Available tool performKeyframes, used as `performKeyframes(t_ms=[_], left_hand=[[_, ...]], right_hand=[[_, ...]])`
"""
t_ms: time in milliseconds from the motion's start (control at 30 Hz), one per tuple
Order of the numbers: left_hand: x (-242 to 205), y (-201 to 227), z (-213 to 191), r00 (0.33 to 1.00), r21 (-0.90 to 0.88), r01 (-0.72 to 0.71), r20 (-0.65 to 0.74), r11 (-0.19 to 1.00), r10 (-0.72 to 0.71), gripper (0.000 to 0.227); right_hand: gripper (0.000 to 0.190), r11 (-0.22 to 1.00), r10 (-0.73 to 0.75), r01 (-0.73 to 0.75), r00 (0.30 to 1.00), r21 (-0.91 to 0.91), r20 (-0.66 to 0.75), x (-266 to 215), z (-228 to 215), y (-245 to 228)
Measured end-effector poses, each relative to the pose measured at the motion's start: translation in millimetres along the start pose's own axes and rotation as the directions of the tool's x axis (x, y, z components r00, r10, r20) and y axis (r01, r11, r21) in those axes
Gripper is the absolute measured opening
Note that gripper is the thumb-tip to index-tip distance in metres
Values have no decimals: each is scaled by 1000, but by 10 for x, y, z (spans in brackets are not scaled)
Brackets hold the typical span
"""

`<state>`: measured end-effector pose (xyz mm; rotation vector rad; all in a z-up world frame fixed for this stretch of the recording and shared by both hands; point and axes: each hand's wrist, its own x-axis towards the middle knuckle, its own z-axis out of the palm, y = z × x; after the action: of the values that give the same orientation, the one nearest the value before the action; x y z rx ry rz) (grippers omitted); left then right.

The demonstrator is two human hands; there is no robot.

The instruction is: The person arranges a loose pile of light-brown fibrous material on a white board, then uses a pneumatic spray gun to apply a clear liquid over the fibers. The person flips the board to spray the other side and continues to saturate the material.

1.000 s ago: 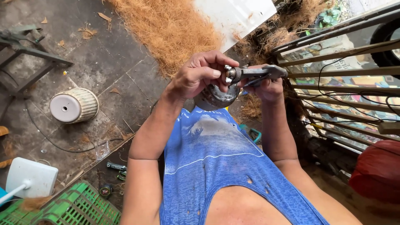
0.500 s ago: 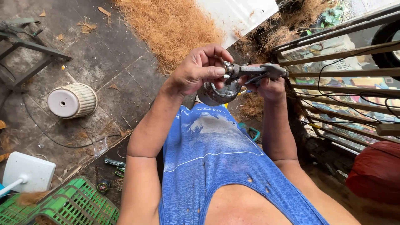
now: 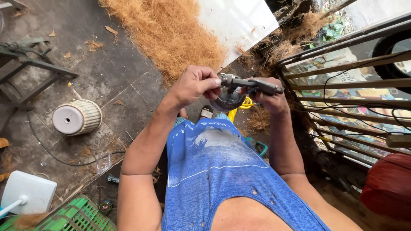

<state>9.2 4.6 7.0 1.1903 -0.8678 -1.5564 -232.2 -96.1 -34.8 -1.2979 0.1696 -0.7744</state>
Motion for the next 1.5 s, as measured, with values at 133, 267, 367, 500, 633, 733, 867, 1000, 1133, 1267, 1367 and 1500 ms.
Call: performKeyframes(t_ms=[133, 267, 367, 500, 633, 733, 867, 1000, 1133, 1267, 1367, 1500], left_hand=[[27, -124, -37, 1000, 44, 2, -14, 999, -1, 8], [79, -447, -21, 994, -159, 70, -70, 985, -82, 9], [136, -590, -58, 981, -205, 32, -182, 978, -70, 14], [191, -913, -354, 877, -146, -44, -479, 988, -32, 24], [46, -1348, -827, 711, -68, 0, -702, 998, -48, 22], [1, -1732, -954, 506, -20, 77, -861, 997, -56, 21], [107, -2132, -831, 544, 1, 52, -838, 999, -27, 71], [150, -1935, -586, 590, -202, -187, -805, 961, -54, 81], [429, -2361, -823, 635, -328, -205, -762, 922, -130, 89], [522, -2316, -873, 669, -401, -65, -697, 914, -259, 109], [524, -2316, -874, 674, -398, -58, -692, 915, -258, 111], [546, -2380, -896, 681, -420, -76, -684, 905, -260, 112]], right_hand=[[41, 999, 11, -12, 1000, -35, -1, 85, 176, -126], [38, 999, 42, -42, 999, -22, -24, 1, 136, -38], [35, 996, 68, -69, 997, -58, -31, 45, 139, -64], [31, 973, 144, -166, 979, -159, -144, 112, 424, -350], [37, 921, 177, -252, 950, -298, -258, -110, 340, 20], [24, 805, 184, -357, 910, -474, -372, -337, 218, 405], [22, 690, 118, -378, 900, -617, -419, -434, 332, 598], [30, 691, 139, -394, 895, -606, -424, -554, 464, 802], [21, 677, 155, -393, 903, -623, -402, -579, 451, 957], [34, 631, 265, -360, 933, -687, -245, -554, 443, 1009], [31, 655, 221, -265, 963, -707, -157, -570, 397, 1169], [22, 676, 173, -183, 981, -714, -87, -557, 394, 1302]])
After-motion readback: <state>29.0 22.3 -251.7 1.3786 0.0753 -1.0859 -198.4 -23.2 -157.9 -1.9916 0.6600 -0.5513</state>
